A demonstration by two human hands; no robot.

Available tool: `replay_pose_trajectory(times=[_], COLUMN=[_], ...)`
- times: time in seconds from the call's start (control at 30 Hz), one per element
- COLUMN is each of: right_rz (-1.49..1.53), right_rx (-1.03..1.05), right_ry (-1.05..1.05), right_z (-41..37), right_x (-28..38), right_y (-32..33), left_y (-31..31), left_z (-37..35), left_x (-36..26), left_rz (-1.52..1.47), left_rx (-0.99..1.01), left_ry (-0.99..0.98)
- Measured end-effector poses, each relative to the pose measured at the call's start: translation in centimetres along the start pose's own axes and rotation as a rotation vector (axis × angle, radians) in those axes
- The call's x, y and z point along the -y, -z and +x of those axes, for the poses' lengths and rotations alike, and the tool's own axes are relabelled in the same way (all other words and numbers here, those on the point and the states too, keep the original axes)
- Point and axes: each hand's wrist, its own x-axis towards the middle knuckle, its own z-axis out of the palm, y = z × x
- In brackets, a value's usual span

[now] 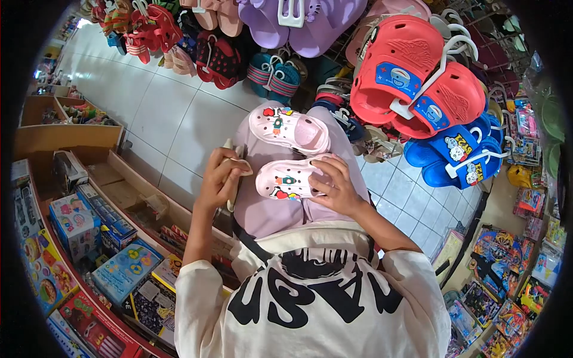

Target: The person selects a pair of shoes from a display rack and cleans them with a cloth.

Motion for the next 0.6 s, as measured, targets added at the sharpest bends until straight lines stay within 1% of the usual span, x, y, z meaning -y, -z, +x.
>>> replay_pose_trajectory(times=[0.07, 0.1, 0.2, 0.23, 0.33, 0.37, 0.47, 0.6], right_rz=[0.002, 0.007, 0.013, 0.013, 0.012, 0.005, 0.008, 0.013], right_rx=[-0.002, -0.005, -0.004, -0.001, 0.038, 0.048, 0.052, 0.019], right_ry=[-0.002, -0.003, -0.013, -0.019, -0.006, -0.013, -0.010, 0.003], right_z=[0.1, 0.1, 0.2, 0.2, 0.0, 0.0, 0.4, 0.1], right_x=[0.0, 0.0, 0.1, 0.1, -0.1, 0.0, 0.2, 0.0], right_y=[-0.2, -0.3, -0.4, -0.3, 0.0, 0.1, 0.0, -0.2], left_y=[-0.4, -0.8, -2.2, -2.8, -2.1, -1.7, -0.5, 0.2], left_z=[0.2, 0.4, 1.3, 1.3, 1.4, 1.2, 1.2, 1.3], left_x=[-2.3, -3.0, -4.3, -3.8, -3.9, -3.7, -3.4, -3.0], left_rz=[-0.009, 0.018, 0.130, 0.156, 0.193, 0.208, 0.238, 0.221], left_rx=[-0.131, -0.159, -0.061, 0.007, 0.141, 0.171, 0.206, 0.103], left_ry=[0.093, 0.081, -0.003, -0.056, -0.102, -0.063, -0.105, -0.027])
